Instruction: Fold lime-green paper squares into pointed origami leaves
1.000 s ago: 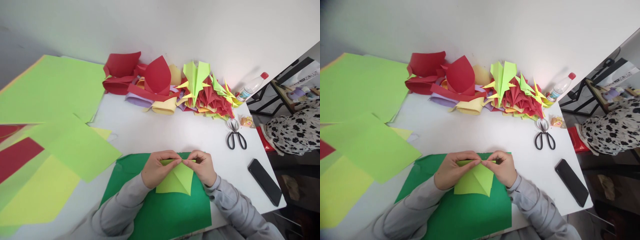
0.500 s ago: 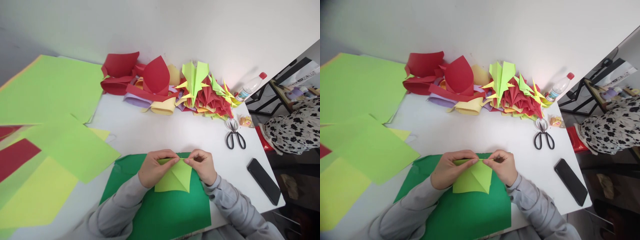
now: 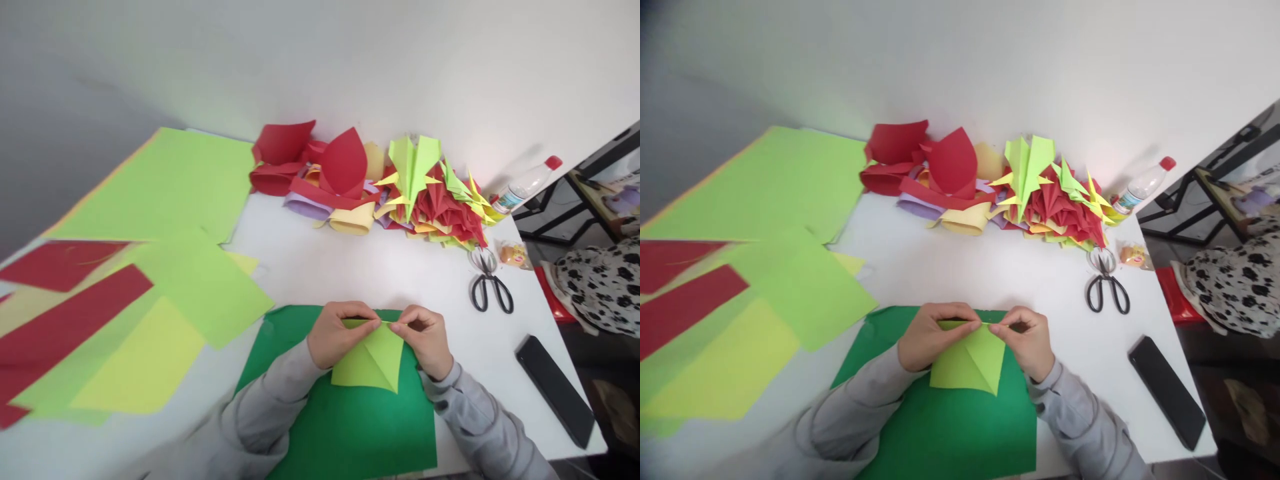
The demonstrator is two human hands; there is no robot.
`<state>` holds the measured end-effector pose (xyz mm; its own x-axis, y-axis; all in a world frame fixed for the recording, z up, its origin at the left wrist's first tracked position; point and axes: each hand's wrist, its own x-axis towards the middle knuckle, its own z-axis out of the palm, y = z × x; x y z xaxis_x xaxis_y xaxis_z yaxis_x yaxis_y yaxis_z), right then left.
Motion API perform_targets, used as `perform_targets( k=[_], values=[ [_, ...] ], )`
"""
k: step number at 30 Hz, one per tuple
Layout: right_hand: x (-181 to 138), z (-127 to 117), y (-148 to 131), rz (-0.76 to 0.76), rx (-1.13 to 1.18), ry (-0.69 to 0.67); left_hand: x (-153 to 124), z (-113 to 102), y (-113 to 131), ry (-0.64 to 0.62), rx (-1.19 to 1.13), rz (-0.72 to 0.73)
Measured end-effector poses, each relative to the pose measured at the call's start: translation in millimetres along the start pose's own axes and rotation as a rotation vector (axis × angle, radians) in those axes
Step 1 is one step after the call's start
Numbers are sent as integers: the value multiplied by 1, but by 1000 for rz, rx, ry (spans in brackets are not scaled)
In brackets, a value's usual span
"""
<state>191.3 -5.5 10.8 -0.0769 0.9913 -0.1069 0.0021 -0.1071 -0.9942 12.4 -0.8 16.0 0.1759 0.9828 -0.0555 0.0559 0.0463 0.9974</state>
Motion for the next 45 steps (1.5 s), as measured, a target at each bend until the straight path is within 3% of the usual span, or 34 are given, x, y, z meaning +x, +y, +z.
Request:
perform_targets(
  k=[15,20,25,30,45],
  values=[
    [1,2,6,-35,-56,-120,1,3,-4,-54,2,51],
    [2,1,10,-57,-80,-142,2,1,-7,-59,4,-2],
    [2,-1,8,13,-34,-106,3,-2,-6,-45,-1,-49],
    [2,0,7,-105,-183,-91,2,-2,-4,-72,3,-14],
    [2,1,7,-144,-217,-158,1,0,-5,-101,87,109]
  ],
)
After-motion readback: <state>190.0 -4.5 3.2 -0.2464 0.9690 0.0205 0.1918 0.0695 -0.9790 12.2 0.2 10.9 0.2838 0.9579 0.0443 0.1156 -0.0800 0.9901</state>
